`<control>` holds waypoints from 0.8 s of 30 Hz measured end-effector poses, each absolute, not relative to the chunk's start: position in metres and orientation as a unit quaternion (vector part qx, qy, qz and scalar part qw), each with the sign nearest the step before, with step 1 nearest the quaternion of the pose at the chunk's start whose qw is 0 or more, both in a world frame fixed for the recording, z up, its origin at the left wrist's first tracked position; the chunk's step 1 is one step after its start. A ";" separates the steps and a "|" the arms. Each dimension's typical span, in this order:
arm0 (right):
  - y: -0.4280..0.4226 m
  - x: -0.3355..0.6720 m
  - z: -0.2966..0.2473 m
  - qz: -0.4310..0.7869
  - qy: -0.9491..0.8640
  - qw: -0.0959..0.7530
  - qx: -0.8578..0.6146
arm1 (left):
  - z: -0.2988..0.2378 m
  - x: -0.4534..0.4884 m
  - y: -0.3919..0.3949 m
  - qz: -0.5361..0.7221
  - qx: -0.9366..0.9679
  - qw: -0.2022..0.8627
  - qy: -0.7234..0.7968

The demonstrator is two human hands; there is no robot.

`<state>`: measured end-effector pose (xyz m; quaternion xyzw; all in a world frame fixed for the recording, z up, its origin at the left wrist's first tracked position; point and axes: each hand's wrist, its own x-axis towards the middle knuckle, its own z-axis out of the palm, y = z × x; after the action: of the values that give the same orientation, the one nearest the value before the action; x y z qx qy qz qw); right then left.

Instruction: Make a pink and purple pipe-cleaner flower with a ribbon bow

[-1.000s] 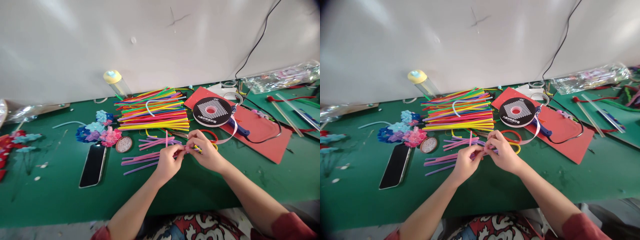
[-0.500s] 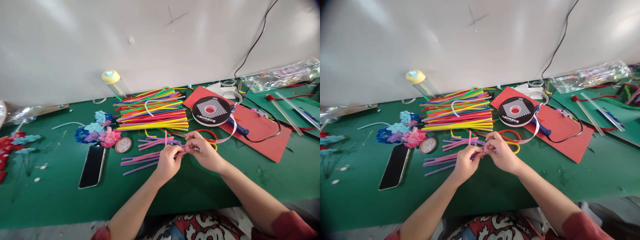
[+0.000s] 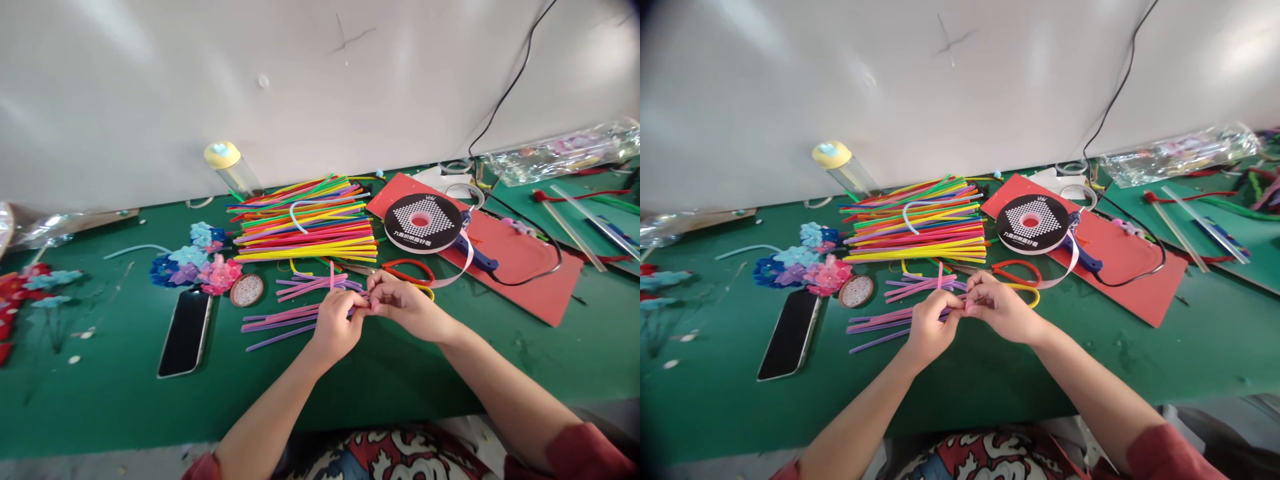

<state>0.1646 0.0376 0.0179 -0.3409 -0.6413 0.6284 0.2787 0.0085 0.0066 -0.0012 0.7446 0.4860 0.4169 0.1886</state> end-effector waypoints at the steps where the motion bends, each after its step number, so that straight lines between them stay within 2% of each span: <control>1: 0.037 0.164 0.018 0.628 -0.640 0.287 -0.338 | -0.001 0.008 0.007 0.426 0.748 0.176 0.478; 5: 0.037 0.164 0.019 0.555 -0.695 0.307 -0.339 | -0.001 0.007 0.009 0.452 0.767 0.134 0.435; 9: 0.038 0.165 0.021 0.515 -0.731 0.267 -0.360 | 0.000 0.008 0.009 0.446 0.778 0.134 0.423; 14: 0.038 0.165 0.018 0.597 -0.675 0.250 -0.355 | -0.001 0.009 0.008 0.446 0.777 0.130 0.426; 24: 0.038 0.164 0.009 0.701 -0.530 0.340 -0.335 | 0.002 0.009 0.006 0.457 0.745 0.157 0.459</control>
<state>0.1638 0.0381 0.0093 -0.3352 -0.5298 0.7010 0.3400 0.0087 0.0060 0.0021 0.7453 0.4593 0.4570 0.1572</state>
